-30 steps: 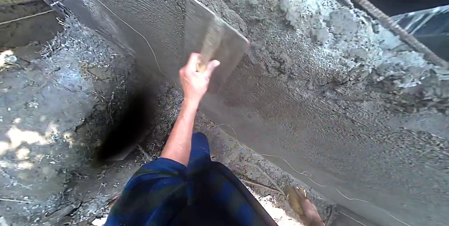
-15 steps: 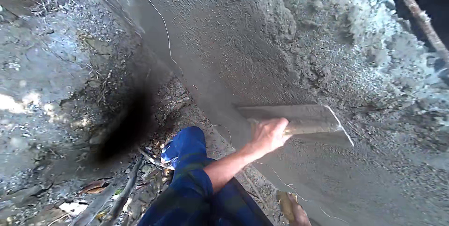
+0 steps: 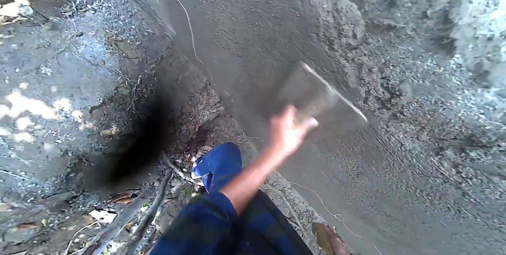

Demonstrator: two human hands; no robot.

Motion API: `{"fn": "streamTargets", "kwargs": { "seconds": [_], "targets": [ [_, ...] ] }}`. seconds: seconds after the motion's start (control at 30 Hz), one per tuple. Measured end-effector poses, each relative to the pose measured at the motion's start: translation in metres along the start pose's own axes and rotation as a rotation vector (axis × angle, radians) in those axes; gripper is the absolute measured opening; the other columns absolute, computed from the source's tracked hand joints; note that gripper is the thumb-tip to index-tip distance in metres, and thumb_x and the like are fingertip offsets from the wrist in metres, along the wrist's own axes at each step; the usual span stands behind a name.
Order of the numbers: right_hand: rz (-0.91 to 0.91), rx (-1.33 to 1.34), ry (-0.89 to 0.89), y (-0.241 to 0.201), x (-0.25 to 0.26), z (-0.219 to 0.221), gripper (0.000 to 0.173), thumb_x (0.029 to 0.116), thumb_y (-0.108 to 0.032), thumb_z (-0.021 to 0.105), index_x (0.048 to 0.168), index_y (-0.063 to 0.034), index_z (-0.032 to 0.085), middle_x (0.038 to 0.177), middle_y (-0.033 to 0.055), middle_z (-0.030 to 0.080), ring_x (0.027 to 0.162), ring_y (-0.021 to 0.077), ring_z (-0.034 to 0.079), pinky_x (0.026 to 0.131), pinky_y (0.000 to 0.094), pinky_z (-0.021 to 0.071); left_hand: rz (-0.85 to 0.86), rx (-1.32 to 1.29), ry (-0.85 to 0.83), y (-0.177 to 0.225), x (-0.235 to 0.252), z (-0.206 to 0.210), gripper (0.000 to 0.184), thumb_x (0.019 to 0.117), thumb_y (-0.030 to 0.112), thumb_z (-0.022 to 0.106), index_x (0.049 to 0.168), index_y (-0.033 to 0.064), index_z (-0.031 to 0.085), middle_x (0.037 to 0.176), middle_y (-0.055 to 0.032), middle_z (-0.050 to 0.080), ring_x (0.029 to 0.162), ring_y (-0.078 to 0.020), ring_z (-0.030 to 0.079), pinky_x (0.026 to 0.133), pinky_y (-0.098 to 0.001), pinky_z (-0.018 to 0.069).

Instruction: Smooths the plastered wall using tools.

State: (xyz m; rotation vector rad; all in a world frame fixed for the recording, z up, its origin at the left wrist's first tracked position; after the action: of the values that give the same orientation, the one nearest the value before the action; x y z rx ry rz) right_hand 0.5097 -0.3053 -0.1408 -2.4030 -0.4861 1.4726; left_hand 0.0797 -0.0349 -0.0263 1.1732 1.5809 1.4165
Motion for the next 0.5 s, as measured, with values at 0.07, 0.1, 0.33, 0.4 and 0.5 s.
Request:
{"fn": "streamTargets", "kwargs": {
  "seconds": [0.07,0.1,0.33,0.4,0.5],
  "targets": [
    [-0.05,-0.021,-0.029,-0.02,0.003,0.003,0.045,0.1098,-0.04,0.041,0.132,-0.003,0.056,0.098,0.012,0.07,0.078,0.0189,0.068,0.069,0.0394,0.0597,0.035,-0.088,-0.069,-0.008,-0.057,0.064,0.047,0.0864,0.039,0.082,0.108,-0.0003,0.07,0.081,-0.0104,0.073,0.074,-0.0204,0.073,0.072,-0.0412,0.0621],
    [-0.073,-0.025,-0.01,-0.034,0.003,0.003,0.045,0.1091,-0.04,0.043,0.132,-0.003,0.056,0.097,0.0124,0.07,0.078,0.0195,0.068,0.069,0.0403,0.0597,0.106,-0.108,-0.062,-0.009,-0.069,0.079,0.044,0.0868,0.037,0.081,0.105,-0.0005,0.069,0.081,-0.0109,0.073,0.074,-0.021,0.073,0.071,-0.0408,0.0622],
    [-0.09,0.014,0.067,-0.063,0.012,-0.014,0.047,0.1071,-0.042,0.049,0.135,-0.0052,0.054,0.099,0.0127,0.069,0.08,0.0199,0.068,0.069,0.0415,0.0593,0.019,-0.014,0.129,0.013,0.062,-0.07,0.048,0.0906,0.046,0.076,0.105,0.0012,0.068,0.072,-0.0089,0.066,0.061,-0.0198,0.066,0.061,-0.0424,0.0581],
    [-0.068,-0.016,0.08,-0.047,0.008,-0.014,0.048,0.1072,-0.043,0.049,0.137,-0.0055,0.054,0.103,0.0135,0.07,0.084,0.0206,0.069,0.073,0.0424,0.0597,0.048,-0.007,0.22,0.01,0.126,-0.132,0.048,0.093,0.049,0.072,0.109,0.0043,0.066,0.072,-0.0034,0.067,0.059,-0.0162,0.066,0.059,-0.0404,0.0608],
    [-0.037,0.003,0.074,-0.023,-0.002,-0.014,0.046,0.1079,-0.04,0.048,0.138,-0.0053,0.053,0.101,0.0117,0.069,0.082,0.0181,0.068,0.071,0.0399,0.0596,0.163,-0.046,0.257,0.004,0.181,-0.181,0.052,0.0958,0.047,0.068,0.12,0.0025,0.061,0.075,0.0002,0.064,0.056,-0.0132,0.063,0.055,-0.035,0.059]
  ]
}}
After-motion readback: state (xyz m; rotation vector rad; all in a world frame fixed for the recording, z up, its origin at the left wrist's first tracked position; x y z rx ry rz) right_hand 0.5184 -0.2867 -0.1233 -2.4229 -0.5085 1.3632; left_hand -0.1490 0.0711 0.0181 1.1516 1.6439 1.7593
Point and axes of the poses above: each hand's wrist, its own x-axis towards the middle knuckle, its own z-axis out of the palm, y = z × x, the point moved 2 cm from there along x, towards the middle knuckle
